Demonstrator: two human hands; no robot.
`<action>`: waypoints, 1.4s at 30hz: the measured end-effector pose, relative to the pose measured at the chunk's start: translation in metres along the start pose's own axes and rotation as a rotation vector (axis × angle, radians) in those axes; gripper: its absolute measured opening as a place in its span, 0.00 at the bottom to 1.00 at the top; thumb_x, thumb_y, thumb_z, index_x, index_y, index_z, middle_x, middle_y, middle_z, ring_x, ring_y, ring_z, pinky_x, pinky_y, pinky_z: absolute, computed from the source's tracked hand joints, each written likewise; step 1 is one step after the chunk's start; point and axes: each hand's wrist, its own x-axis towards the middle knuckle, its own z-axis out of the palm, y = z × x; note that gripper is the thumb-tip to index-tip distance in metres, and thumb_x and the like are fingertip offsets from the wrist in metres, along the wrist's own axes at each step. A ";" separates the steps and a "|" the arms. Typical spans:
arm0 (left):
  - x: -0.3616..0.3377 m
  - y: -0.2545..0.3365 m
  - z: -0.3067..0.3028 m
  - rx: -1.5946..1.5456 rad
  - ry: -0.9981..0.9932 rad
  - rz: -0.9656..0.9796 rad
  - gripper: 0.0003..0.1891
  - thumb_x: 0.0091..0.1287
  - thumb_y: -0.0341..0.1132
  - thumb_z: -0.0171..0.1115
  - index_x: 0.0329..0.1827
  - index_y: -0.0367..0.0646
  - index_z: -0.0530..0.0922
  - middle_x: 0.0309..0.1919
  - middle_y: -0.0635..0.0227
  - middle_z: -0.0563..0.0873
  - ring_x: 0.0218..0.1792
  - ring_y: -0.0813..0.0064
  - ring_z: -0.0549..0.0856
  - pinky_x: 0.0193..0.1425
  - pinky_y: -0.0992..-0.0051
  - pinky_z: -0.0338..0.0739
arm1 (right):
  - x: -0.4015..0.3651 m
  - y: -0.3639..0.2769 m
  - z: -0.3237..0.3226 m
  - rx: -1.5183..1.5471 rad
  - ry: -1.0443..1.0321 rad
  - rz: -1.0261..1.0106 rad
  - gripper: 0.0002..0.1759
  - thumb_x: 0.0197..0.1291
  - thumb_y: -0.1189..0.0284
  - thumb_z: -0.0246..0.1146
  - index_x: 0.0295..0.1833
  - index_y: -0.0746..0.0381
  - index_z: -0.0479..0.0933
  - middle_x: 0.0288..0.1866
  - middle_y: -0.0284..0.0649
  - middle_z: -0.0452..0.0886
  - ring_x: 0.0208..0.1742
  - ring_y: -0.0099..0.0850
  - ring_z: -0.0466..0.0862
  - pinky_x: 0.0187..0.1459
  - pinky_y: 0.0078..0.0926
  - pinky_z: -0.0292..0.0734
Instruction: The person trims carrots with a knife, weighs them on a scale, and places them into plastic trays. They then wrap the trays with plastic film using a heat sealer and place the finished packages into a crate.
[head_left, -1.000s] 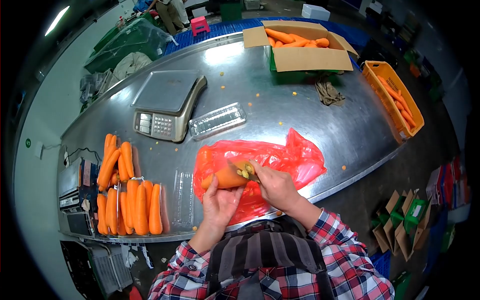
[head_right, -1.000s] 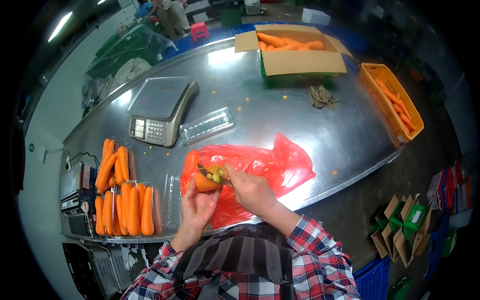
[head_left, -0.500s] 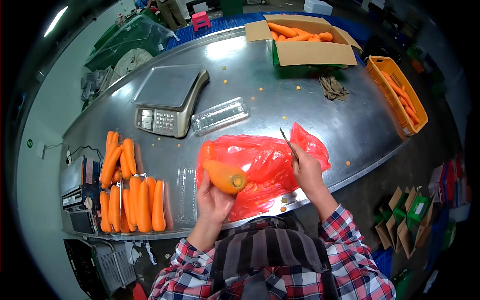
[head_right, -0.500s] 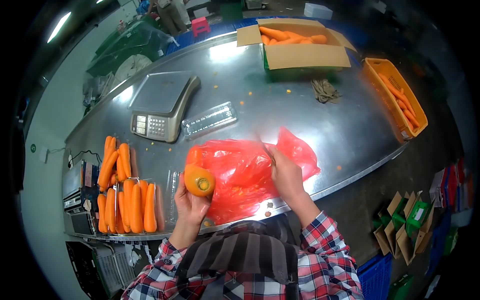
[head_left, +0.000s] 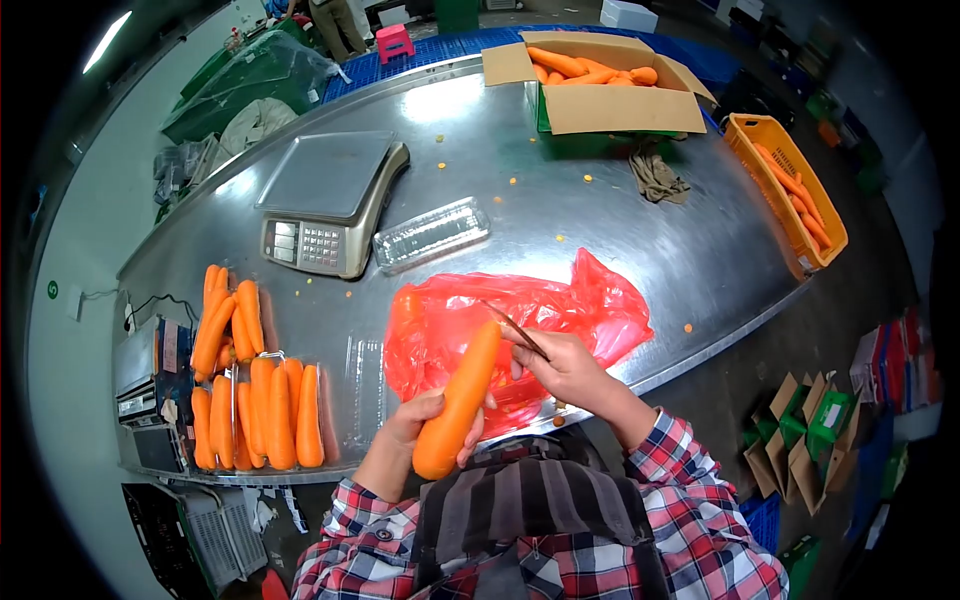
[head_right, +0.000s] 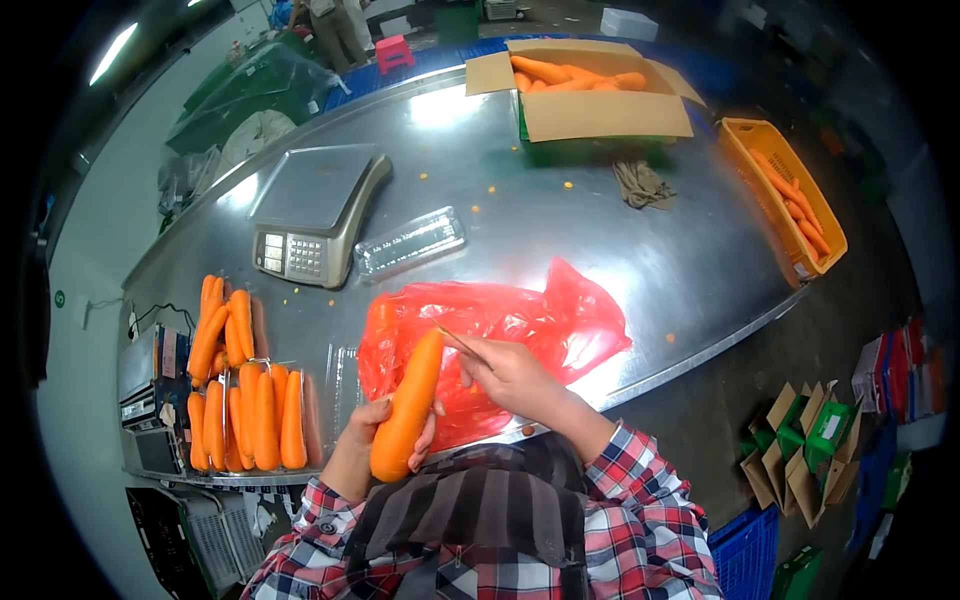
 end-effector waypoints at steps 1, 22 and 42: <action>-0.002 0.001 0.000 -0.005 -0.011 -0.035 0.34 0.62 0.51 0.58 0.59 0.31 0.63 0.30 0.53 0.77 0.26 0.63 0.83 0.29 0.70 0.81 | 0.002 0.002 0.001 -0.012 -0.008 -0.021 0.19 0.68 0.75 0.50 0.64 0.63 0.68 0.29 0.41 0.77 0.34 0.31 0.81 0.39 0.26 0.75; -0.111 0.029 -0.050 1.425 1.482 0.014 0.26 0.59 0.49 0.63 0.51 0.36 0.72 0.37 0.53 0.82 0.41 0.60 0.83 0.45 0.66 0.76 | -0.034 0.086 0.001 -0.202 0.288 0.409 0.16 0.61 0.74 0.58 0.53 0.70 0.75 0.46 0.56 0.80 0.45 0.44 0.83 0.45 0.31 0.77; 0.032 0.005 -0.092 2.124 1.099 -0.272 0.10 0.61 0.37 0.55 0.33 0.39 0.81 0.33 0.56 0.83 0.40 0.59 0.83 0.46 0.61 0.77 | -0.035 0.117 0.021 -0.342 0.310 0.428 0.28 0.58 0.66 0.61 0.63 0.63 0.65 0.34 0.53 0.80 0.37 0.46 0.83 0.39 0.38 0.76</action>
